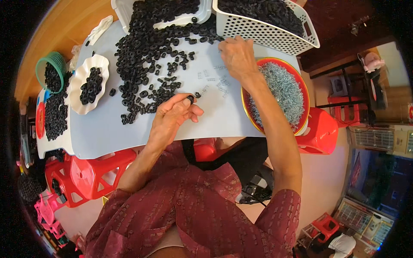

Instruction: Manually inserting small metal pins into black plastic circular components.

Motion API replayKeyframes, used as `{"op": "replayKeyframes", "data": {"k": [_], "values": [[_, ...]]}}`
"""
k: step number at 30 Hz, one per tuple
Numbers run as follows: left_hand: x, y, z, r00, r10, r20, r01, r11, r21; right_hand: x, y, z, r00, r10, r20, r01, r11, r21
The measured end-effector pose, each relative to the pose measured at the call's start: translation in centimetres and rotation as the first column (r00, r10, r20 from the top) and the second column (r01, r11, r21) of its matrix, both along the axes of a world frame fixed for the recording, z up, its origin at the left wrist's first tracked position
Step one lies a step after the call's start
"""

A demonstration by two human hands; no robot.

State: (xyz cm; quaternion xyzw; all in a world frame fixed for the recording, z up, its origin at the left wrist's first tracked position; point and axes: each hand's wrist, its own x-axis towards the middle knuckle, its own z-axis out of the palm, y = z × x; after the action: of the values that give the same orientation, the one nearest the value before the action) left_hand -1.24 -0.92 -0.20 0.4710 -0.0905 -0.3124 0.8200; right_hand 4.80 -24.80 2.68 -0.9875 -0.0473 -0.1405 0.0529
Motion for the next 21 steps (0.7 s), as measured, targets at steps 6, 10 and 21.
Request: {"op": "replayKeyframes", "data": {"k": [6, 10, 21], "values": [[0.6, 0.5, 0.4, 0.944, 0.006, 0.330, -0.072, 0.980, 0.186, -3.3, 2.8, 1.6, 1.000, 0.009, 0.010, -0.013, 0.869, 0.495], [0.7, 0.7, 0.7, 0.924, -0.009, 0.383, -0.090, 0.966, 0.241, -7.1, 5.2, 2.4, 0.989, 0.098, -0.108, 0.030, 0.591, 0.806], [0.6, 0.5, 0.3, 0.897, -0.052, 0.439, -0.065, 0.967, 0.248, -9.6, 7.6, 2.3, 0.987, 0.153, -0.054, -0.039, 0.550, 0.834]]}}
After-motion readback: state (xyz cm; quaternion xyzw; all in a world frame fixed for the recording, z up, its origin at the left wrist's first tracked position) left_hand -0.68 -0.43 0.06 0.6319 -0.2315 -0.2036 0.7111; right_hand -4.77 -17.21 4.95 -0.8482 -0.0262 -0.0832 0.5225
